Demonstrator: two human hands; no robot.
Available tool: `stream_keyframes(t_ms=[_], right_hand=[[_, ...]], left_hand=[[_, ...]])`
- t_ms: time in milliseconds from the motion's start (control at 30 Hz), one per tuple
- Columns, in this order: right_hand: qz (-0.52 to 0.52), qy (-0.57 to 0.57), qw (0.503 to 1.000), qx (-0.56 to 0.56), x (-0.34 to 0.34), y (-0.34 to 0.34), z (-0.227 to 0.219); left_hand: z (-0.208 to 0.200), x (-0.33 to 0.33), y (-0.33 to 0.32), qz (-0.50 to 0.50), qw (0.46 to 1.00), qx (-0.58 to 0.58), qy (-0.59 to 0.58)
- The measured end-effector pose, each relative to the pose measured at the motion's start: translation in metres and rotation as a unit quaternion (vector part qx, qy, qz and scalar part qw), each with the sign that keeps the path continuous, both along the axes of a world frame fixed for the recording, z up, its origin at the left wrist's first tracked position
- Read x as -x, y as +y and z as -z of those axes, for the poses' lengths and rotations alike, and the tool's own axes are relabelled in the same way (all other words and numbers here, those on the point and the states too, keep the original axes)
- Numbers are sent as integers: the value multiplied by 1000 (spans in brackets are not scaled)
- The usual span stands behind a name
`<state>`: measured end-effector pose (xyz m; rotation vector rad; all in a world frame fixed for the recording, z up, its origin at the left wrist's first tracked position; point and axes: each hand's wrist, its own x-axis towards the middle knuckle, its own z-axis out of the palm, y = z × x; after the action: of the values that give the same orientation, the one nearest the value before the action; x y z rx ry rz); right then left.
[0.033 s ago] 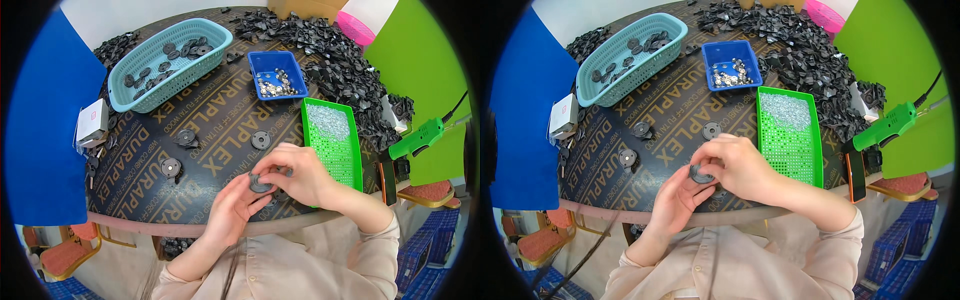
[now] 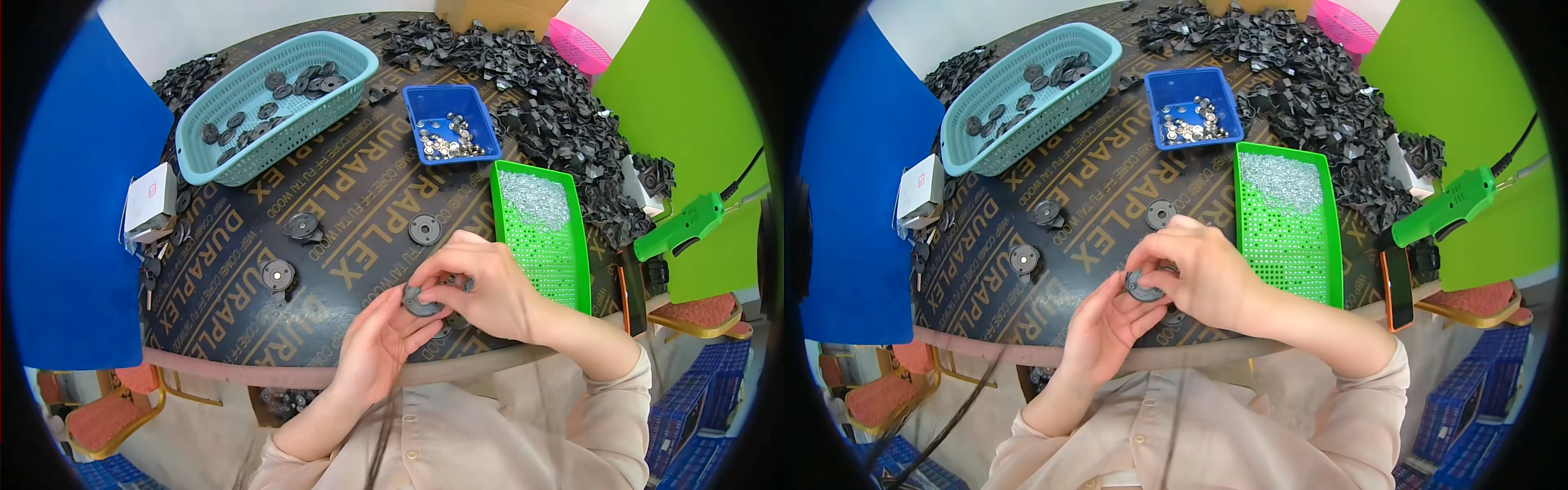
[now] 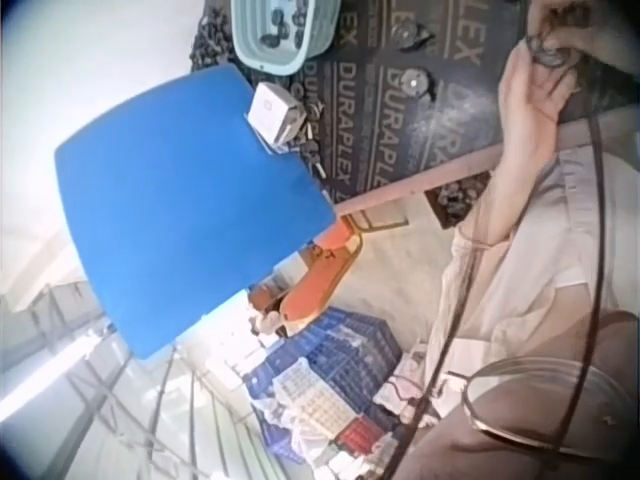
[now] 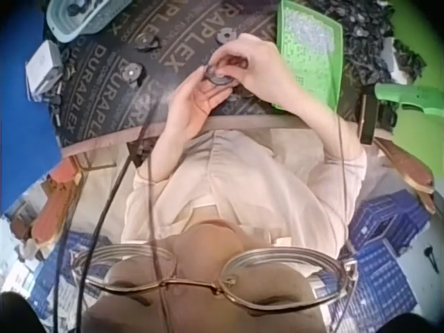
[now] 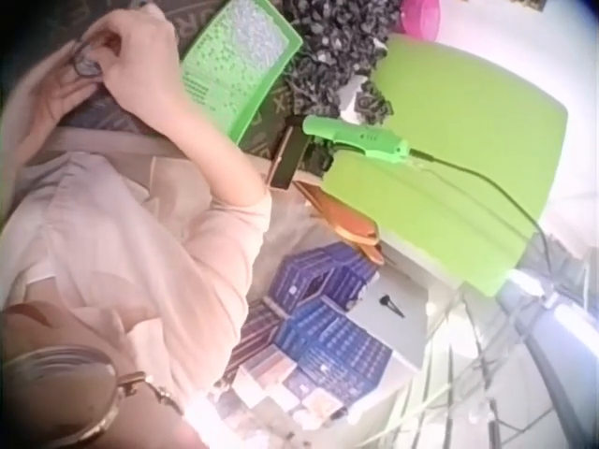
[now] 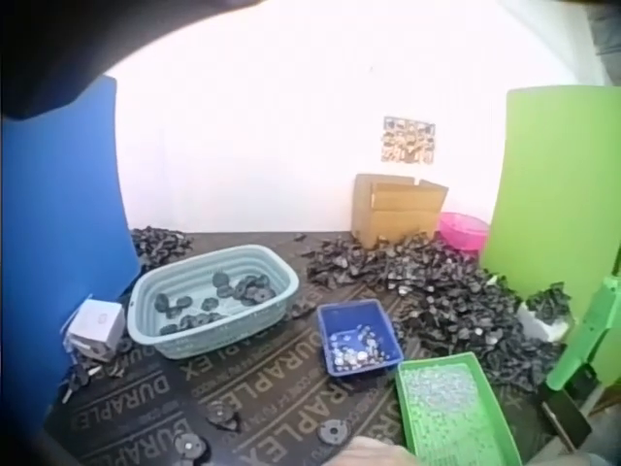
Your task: Assemble toy parts by inserting and tightening screws with an electric screwdriver.
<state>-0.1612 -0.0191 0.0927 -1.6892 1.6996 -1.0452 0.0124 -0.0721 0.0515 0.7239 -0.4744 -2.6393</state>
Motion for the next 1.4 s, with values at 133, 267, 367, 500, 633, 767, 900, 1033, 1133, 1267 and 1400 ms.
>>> stream_keyframes(t_ms=[133, 267, 367, 500, 633, 767, 900, 1033, 1133, 1267, 1400], right_hand=[[-26, 10, 999, 15, -4, -1, 6], [-43, -29, 999, -2, -5, 1, 4], [-42, -39, 998, 1, -2, 0, 5], [25, 59, 991, 114, 30, -21, -3], [128, 351, 925, 75, 109, -72, -13], [87, 277, 952, -94, 144, -119, 15], [50, 347, 935, -55, 142, -136, 41], [163, 285, 943, 44, 150, -121, 17], [330, 431, 839, -42, 188, -94, 0], [340, 387, 819, -254, 225, -55, -1], [327, 330, 863, -198, 235, -38, 28]], left_hand=[[6, -4, 4, -15, 999, 32, -34], [7, -8, 6, -19, 996, 66, -55], [10, -13, 4, -18, 997, 68, -41], [7, -19, 3, -45, 995, 71, -53], [3, -23, 0, -49, 995, 65, -62], [4, -22, -1, -67, 994, 51, -62], [7, -28, 2, -73, 993, 49, -74], [6, -30, -2, -68, 994, 54, -71], [7, -34, -7, -74, 993, 54, -75], [11, -31, -7, -70, 994, 52, -65], [10, -26, -1, -60, 995, 56, -58]])
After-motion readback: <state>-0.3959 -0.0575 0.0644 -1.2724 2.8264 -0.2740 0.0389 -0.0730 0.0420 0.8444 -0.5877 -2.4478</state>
